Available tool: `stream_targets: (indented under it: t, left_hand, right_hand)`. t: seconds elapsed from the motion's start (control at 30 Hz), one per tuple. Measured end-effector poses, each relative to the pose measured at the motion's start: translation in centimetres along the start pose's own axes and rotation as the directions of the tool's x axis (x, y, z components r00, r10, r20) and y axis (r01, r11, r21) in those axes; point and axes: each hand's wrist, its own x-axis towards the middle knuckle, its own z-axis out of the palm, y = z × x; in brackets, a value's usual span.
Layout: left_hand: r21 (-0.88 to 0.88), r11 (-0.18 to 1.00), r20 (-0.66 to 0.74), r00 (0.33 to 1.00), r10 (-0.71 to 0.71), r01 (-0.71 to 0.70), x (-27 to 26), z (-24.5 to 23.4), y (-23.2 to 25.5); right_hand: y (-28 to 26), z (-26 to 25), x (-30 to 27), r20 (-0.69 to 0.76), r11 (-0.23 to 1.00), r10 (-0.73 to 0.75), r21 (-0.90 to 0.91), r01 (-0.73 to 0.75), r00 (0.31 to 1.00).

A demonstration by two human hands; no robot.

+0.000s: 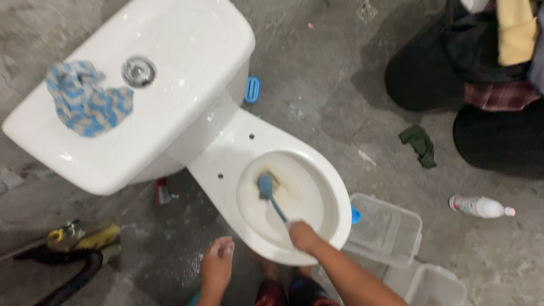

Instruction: The person cleans a toilet by scrubbing the bowl with a blue brush and rinsing it with water from a plastic container. They also wipe the toilet tank with a cloth and pour water into the bowl to flush the cleaning solution.

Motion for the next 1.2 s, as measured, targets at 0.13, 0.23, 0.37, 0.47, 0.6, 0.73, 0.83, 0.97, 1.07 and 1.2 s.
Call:
stream_targets:
  t: [0.13,0.23,0.37,0.47,0.6,0.73,0.83,0.97,1.07,1.2]
  left_hand:
    - [-0.033,0.999,0.005,0.999,-0.042,0.042,-0.3,0.9,-1.4]
    - [-0.036,0.996,0.015,0.997,-0.079,0.079,0.4,1.2,-1.0]
    - [-0.075,0.997,-0.014,1.0,0.008,-0.009,0.7,0.7,-0.6]
    - [-0.07,0.998,-0.012,1.0,0.003,-0.004,0.6,0.4,0.2]
    - [-0.025,1.0,0.014,1.0,0.012,-0.011,1.2,-0.2,1.3]
    - [0.018,0.998,0.017,0.998,-0.053,0.052,1.3,0.4,1.5]
    - [-0.021,0.998,0.033,0.998,-0.057,0.057,1.9,0.5,1.4]
    - [-0.022,1.0,0.023,1.0,0.0,0.0,1.0,-0.2,0.8]
    - [-0.014,0.999,0.048,0.998,-0.047,0.048,1.2,-0.7,0.9]
    - [-0.015,0.998,0.023,0.998,-0.054,0.055,1.7,-0.6,0.1]
  right_hand:
    - [-1.6,-0.8,-3.9,0.126,0.956,0.11,0.259,-0.139,0.986]
    - [-3.7,-0.4,-0.7,0.174,0.845,0.196,0.47,-0.257,0.965]
    - [-5.3,-0.9,4.5,0.288,0.684,0.233,0.631,-0.367,0.929]
    - [-3.3,-0.6,1.5,0.34,0.651,0.261,0.628,-0.425,0.903]
    - [-0.8,0.3,-4.4,0.425,0.601,0.263,0.63,-0.492,0.866]
    - [-2.6,0.9,-0.8,0.439,0.537,0.21,0.695,-0.478,0.874]
    - [-5.0,1.1,4.1,0.419,0.456,0.227,0.752,-0.476,0.879]
    - [-3.8,2.8,2.2,0.405,0.529,0.268,0.696,-0.485,0.874]
    - [-1.6,2.3,-3.5,0.435,0.574,0.226,0.664,-0.48,0.872]
    - [-2.5,1.1,-5.6,0.508,0.533,0.201,0.66,-0.529,0.837]
